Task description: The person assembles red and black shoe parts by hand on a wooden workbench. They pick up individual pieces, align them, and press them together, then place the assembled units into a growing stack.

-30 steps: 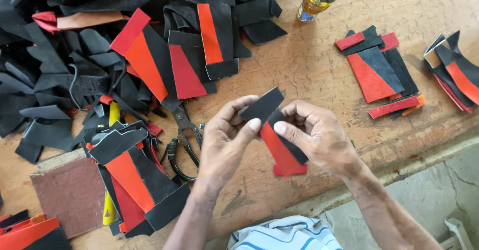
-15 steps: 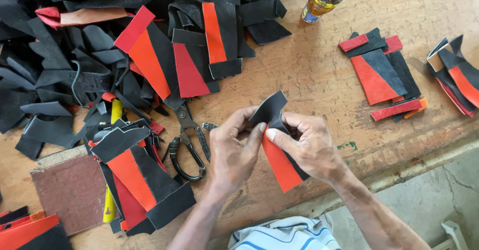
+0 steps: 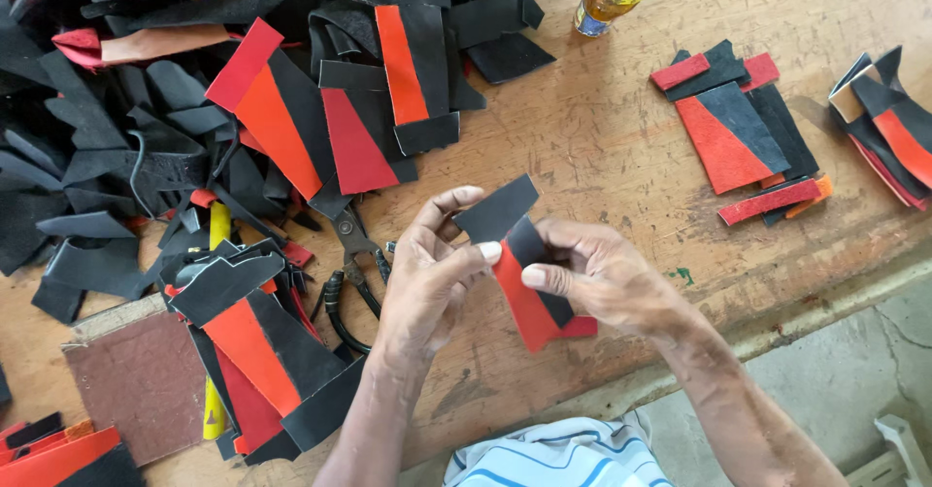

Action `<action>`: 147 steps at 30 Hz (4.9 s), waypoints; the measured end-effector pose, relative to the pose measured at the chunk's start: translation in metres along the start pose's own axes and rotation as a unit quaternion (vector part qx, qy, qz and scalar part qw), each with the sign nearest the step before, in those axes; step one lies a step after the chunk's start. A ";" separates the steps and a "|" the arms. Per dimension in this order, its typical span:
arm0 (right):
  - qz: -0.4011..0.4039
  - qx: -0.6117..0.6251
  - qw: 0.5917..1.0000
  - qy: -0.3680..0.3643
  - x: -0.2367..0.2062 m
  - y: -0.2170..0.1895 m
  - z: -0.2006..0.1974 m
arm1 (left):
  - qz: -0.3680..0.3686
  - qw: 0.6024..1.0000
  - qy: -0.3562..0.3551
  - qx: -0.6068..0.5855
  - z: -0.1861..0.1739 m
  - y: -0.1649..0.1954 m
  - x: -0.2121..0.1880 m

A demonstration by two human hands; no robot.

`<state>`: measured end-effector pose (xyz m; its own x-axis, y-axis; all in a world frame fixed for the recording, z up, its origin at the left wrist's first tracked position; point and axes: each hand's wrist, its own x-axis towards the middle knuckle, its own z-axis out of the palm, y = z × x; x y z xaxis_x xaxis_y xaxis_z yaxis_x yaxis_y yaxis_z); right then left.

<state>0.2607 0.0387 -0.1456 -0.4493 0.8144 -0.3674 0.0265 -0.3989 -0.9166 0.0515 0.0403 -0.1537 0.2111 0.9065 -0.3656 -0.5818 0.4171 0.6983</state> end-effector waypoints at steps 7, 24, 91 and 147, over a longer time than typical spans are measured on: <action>-0.037 -0.094 0.988 0.119 0.000 0.006 -0.003 | 0.138 0.969 0.041 0.199 0.005 -0.019 0.008; -0.223 -0.397 0.868 0.197 -0.071 0.060 -0.016 | 0.282 0.715 0.036 0.639 0.016 -0.026 0.004; -0.180 -0.423 0.854 0.245 -0.051 0.061 0.001 | 0.131 0.702 -0.170 0.679 0.002 -0.014 0.004; -0.114 -0.474 0.869 -0.082 0.017 -0.049 0.006 | 0.053 0.968 0.021 0.243 -0.022 -0.003 -0.047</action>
<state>0.2468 0.0695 -0.1056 -0.6583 0.7250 -0.2024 0.6093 0.3554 -0.7088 0.0260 -0.0049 -0.1524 0.1319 0.9466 -0.2940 -0.1570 0.3129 0.9367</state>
